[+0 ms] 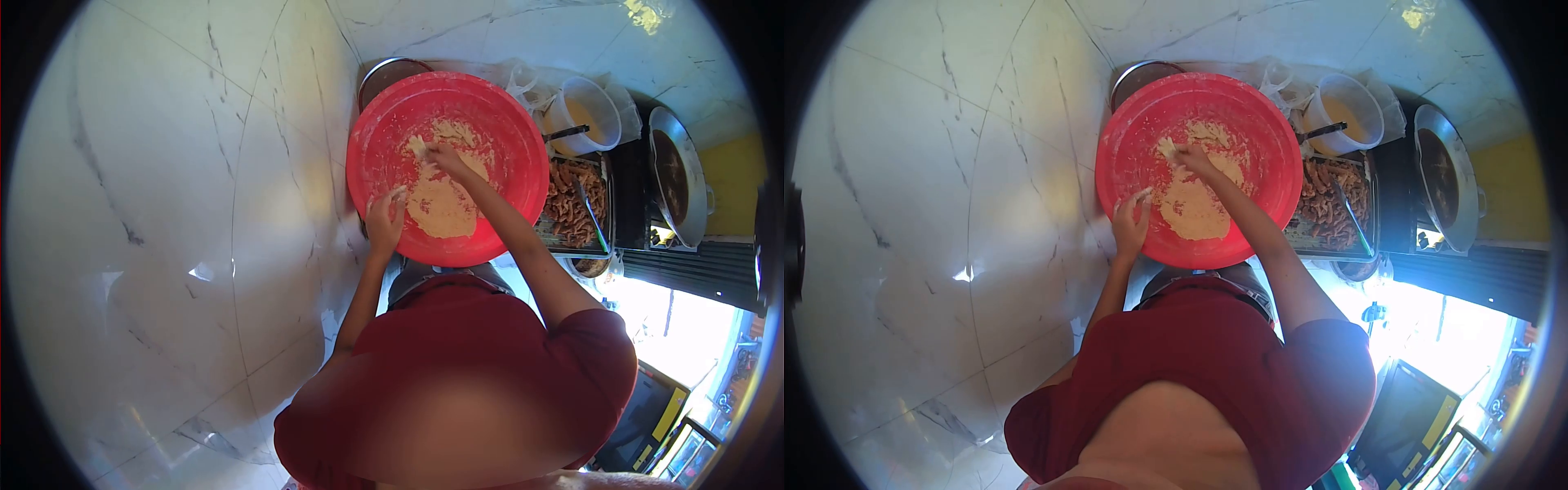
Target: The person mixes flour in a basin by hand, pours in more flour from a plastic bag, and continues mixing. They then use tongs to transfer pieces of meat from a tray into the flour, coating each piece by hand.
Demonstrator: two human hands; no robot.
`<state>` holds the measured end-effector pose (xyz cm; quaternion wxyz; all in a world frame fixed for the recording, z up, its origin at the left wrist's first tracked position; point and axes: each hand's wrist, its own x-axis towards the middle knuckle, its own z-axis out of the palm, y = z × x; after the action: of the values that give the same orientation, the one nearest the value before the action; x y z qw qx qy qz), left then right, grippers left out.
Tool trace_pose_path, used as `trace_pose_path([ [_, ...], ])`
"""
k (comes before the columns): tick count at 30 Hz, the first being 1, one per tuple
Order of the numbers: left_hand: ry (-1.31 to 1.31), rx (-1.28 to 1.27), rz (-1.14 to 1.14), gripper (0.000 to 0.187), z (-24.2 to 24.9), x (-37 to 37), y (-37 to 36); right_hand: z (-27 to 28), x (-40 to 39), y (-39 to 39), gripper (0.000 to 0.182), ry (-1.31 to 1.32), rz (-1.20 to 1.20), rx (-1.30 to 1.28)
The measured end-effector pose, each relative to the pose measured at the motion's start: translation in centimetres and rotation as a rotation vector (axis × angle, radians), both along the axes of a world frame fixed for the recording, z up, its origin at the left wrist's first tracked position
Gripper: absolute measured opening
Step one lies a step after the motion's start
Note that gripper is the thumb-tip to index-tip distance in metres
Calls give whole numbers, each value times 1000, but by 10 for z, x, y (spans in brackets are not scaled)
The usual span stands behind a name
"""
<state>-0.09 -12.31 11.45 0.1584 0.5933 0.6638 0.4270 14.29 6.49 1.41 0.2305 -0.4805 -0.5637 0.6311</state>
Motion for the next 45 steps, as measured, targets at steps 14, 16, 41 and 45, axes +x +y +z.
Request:
trace_pose_path([
  [14,125,-129,-36,26,-8,2,1,89,121,-60,38,-340,351,486],
  [16,129,-178,-72,28,-7,2,2,120,144,-54,39,-141,27,526],
  [41,-494,-444,-712,27,22,129,60,124,310,48,61,-799,-501,994],
  [45,-580,-366,-651,26,2,111,64,158,313,44,56,-777,-431,928],
])
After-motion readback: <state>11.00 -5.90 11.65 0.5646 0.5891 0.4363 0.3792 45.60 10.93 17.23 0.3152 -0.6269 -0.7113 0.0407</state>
